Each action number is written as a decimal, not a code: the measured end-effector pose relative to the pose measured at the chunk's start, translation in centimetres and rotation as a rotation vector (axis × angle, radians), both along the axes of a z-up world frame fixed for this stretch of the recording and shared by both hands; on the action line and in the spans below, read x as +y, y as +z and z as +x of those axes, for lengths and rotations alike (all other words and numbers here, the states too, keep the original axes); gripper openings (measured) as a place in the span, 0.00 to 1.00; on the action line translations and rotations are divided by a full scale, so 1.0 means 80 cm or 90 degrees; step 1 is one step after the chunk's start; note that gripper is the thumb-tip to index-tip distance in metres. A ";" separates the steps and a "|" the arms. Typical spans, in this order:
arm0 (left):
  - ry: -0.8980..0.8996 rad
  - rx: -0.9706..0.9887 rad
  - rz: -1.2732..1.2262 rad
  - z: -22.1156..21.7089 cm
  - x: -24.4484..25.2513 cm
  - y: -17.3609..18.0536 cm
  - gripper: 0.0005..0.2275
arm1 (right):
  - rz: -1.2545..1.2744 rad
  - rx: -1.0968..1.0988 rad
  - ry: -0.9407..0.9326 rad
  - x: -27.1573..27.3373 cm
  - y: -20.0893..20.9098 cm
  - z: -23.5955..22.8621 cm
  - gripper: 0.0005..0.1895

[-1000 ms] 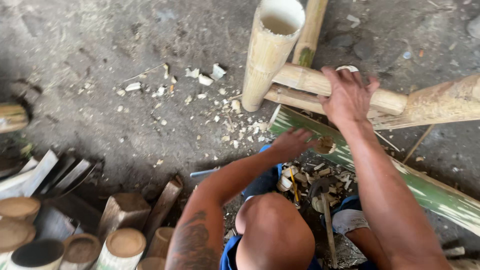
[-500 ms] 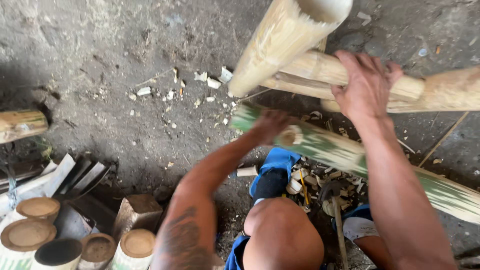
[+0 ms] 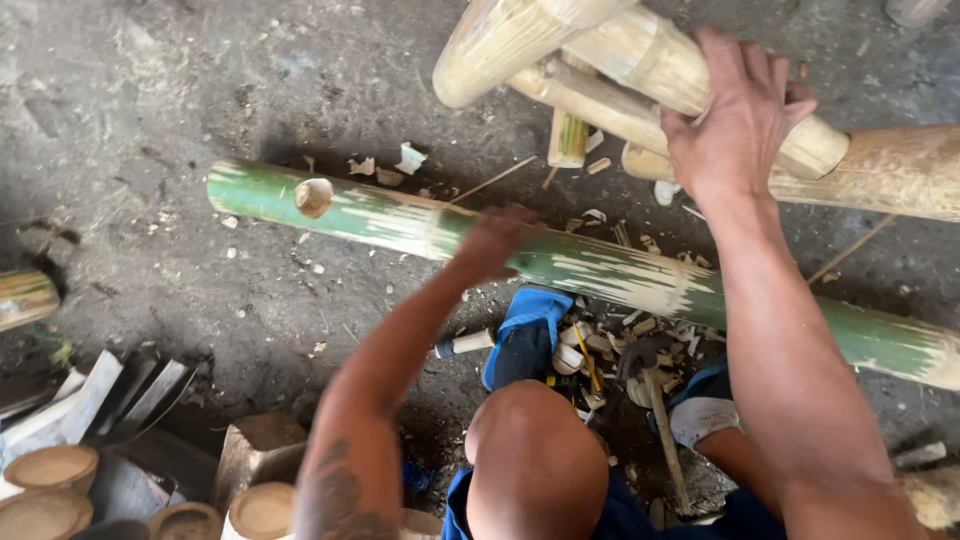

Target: The person sits on the ground and uses a chisel and hammer to carve a circular hole into a green bamboo pole. They repeatedly strike the chisel to remove material and occasionally clear debris from the hole.

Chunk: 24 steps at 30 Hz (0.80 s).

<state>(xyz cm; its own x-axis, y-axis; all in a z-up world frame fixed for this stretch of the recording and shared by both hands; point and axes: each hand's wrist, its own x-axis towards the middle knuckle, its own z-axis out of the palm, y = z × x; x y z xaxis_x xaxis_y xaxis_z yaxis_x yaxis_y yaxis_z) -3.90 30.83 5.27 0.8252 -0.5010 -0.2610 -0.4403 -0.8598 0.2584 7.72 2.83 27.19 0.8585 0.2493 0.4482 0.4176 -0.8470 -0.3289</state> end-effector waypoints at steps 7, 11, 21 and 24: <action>-0.038 0.210 0.121 0.042 -0.159 -0.014 0.59 | -0.002 0.047 -0.037 -0.056 -0.020 -0.025 0.38; -0.049 0.146 0.128 0.029 -0.150 0.003 0.58 | 0.059 0.032 -0.051 -0.066 -0.012 -0.032 0.37; 0.093 0.135 -0.091 0.041 -0.138 0.025 0.51 | 0.278 0.027 -0.028 -0.099 -0.005 -0.060 0.37; 0.248 0.102 -0.263 0.064 -0.116 0.112 0.49 | 0.458 0.026 0.064 -0.120 -0.003 -0.071 0.32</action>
